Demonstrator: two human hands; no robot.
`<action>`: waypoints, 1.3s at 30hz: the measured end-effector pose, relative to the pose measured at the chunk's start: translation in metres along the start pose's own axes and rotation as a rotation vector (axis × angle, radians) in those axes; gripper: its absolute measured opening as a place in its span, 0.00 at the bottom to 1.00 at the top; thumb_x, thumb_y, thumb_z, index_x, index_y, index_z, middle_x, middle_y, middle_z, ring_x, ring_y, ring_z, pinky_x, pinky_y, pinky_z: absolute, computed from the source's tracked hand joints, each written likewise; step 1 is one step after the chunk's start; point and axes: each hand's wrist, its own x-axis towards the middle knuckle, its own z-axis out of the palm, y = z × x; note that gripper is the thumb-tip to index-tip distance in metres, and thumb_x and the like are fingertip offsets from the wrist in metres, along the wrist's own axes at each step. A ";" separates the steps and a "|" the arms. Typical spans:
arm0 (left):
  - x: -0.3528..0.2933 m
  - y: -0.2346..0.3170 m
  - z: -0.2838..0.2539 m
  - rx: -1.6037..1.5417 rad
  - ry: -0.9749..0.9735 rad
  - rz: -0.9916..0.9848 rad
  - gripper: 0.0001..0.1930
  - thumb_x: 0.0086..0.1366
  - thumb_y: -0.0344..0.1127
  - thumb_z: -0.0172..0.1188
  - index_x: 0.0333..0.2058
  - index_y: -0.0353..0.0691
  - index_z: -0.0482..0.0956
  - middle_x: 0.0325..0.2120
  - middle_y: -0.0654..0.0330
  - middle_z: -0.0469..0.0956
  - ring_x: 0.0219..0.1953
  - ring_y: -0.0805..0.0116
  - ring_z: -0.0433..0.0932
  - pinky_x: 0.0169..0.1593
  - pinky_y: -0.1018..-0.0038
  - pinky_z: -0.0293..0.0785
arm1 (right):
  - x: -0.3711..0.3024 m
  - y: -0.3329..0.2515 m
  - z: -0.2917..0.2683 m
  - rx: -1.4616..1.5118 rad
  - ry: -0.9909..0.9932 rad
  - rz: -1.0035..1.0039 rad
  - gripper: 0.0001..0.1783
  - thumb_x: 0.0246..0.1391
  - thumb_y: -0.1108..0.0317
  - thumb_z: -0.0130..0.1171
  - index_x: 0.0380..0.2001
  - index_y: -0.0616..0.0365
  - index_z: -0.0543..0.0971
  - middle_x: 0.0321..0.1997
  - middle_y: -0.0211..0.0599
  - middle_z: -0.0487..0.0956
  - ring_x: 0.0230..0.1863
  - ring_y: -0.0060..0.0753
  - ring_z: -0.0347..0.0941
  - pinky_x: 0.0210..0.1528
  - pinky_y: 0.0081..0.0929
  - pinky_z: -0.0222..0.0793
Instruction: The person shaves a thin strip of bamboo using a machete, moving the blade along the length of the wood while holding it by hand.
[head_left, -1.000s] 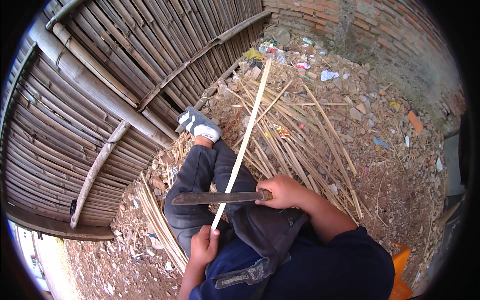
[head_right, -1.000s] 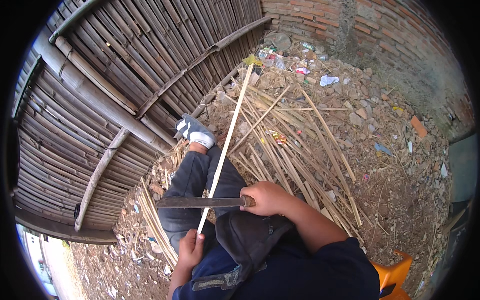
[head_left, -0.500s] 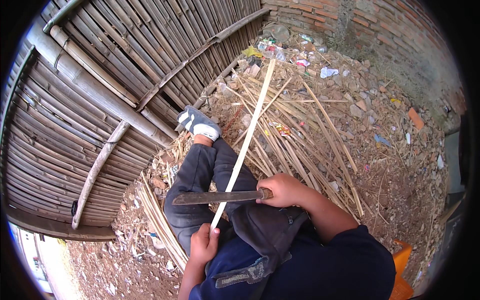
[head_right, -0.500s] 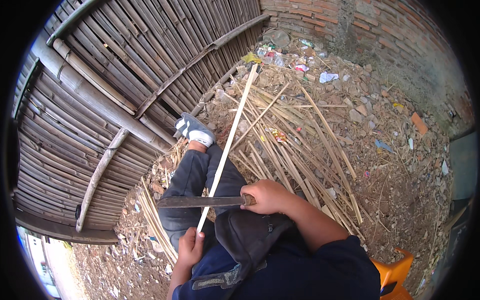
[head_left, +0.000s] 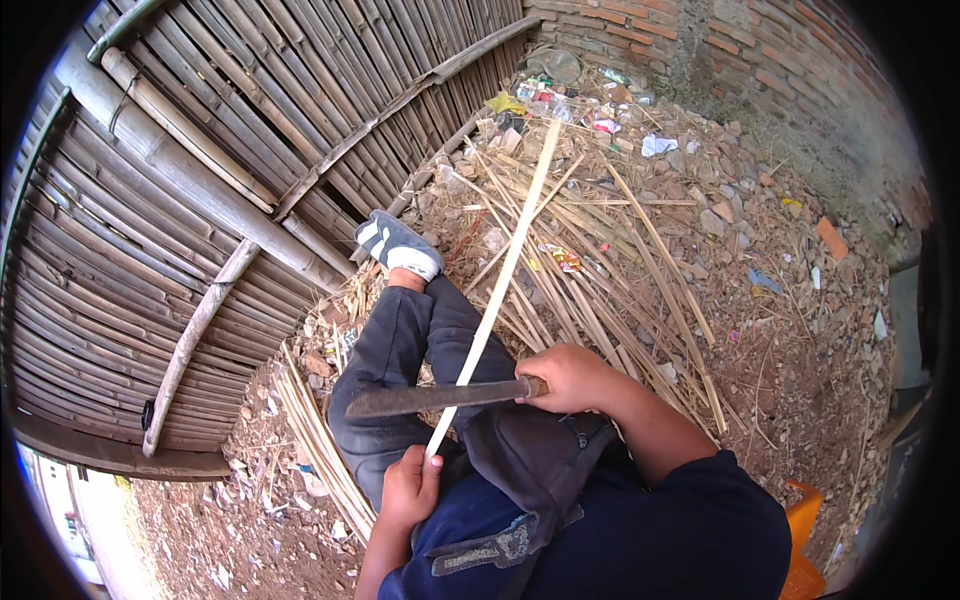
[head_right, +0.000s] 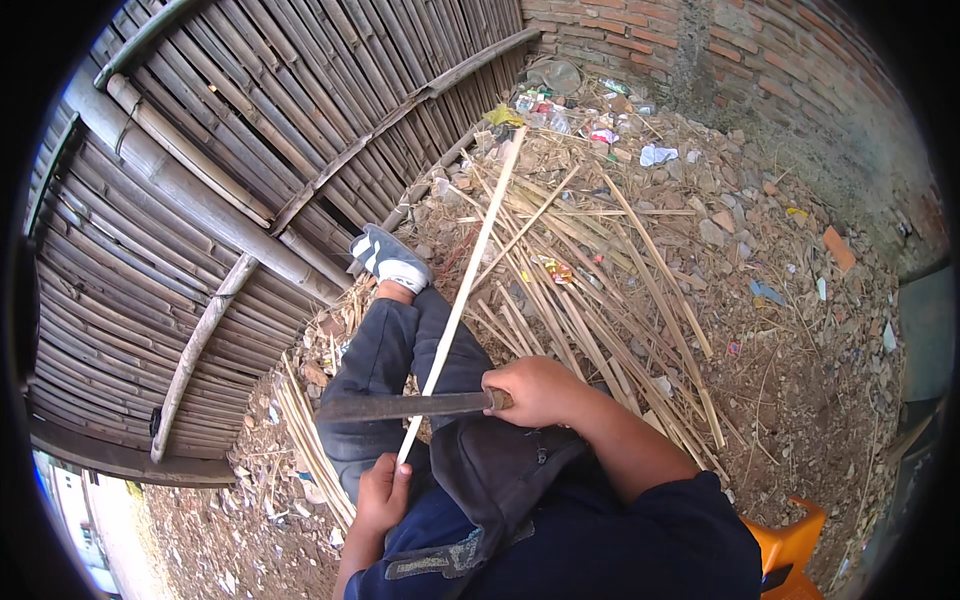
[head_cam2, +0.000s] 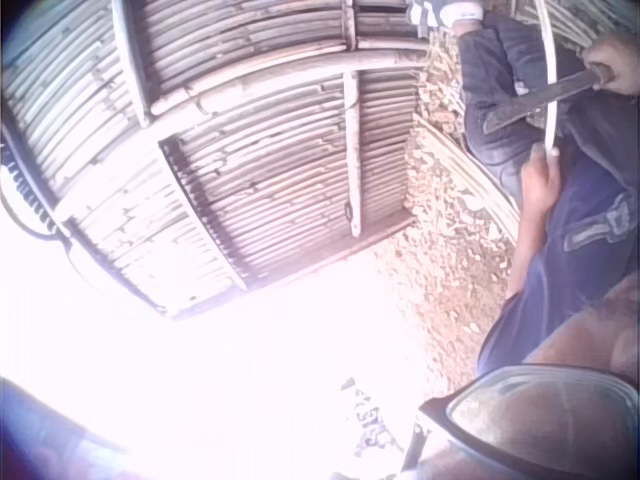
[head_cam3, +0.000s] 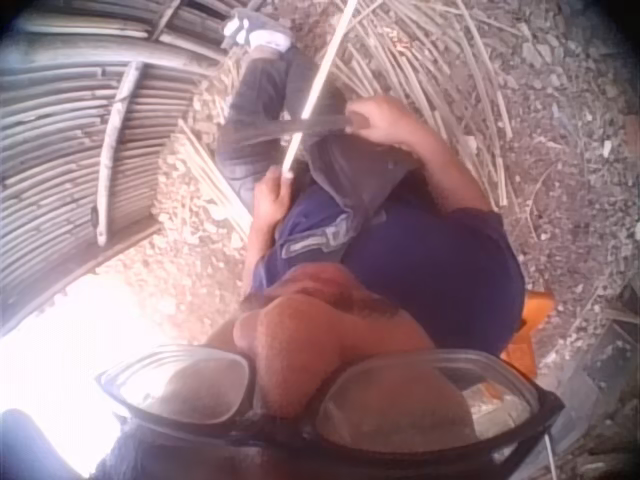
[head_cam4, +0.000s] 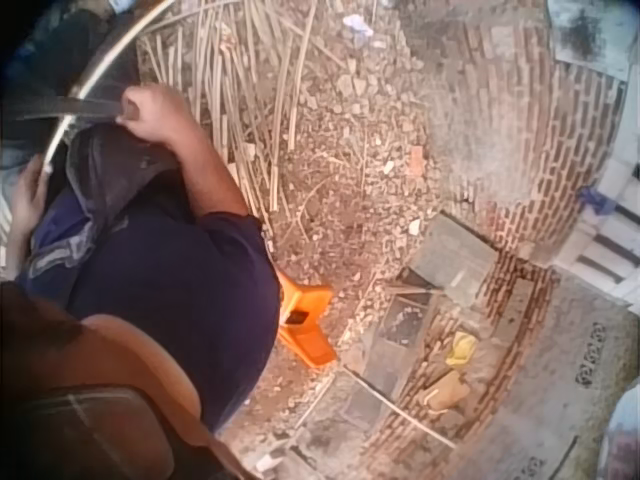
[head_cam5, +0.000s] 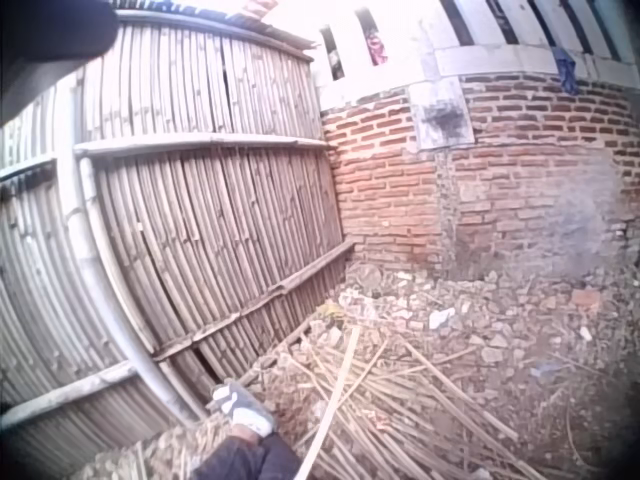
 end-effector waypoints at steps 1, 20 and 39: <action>0.000 0.000 -0.001 0.031 -0.010 0.004 0.15 0.74 0.44 0.57 0.35 0.36 0.75 0.20 0.47 0.78 0.25 0.41 0.81 0.30 0.57 0.74 | 0.000 -0.003 -0.003 -0.018 -0.021 -0.020 0.15 0.52 0.54 0.70 0.32 0.52 0.80 0.26 0.43 0.80 0.33 0.54 0.79 0.35 0.47 0.72; -0.002 0.004 -0.009 0.075 0.020 0.031 0.15 0.73 0.44 0.58 0.34 0.36 0.75 0.19 0.48 0.77 0.24 0.41 0.80 0.29 0.57 0.73 | 0.004 -0.009 -0.012 -0.054 0.011 -0.011 0.17 0.52 0.52 0.71 0.34 0.51 0.80 0.25 0.42 0.80 0.32 0.53 0.79 0.33 0.48 0.71; -0.008 -0.005 -0.016 0.047 0.080 -0.030 0.15 0.73 0.43 0.59 0.36 0.35 0.76 0.20 0.47 0.78 0.25 0.42 0.81 0.30 0.57 0.74 | 0.001 -0.001 -0.022 -0.019 0.149 0.063 0.20 0.53 0.49 0.70 0.35 0.55 0.81 0.26 0.44 0.80 0.32 0.55 0.79 0.35 0.47 0.73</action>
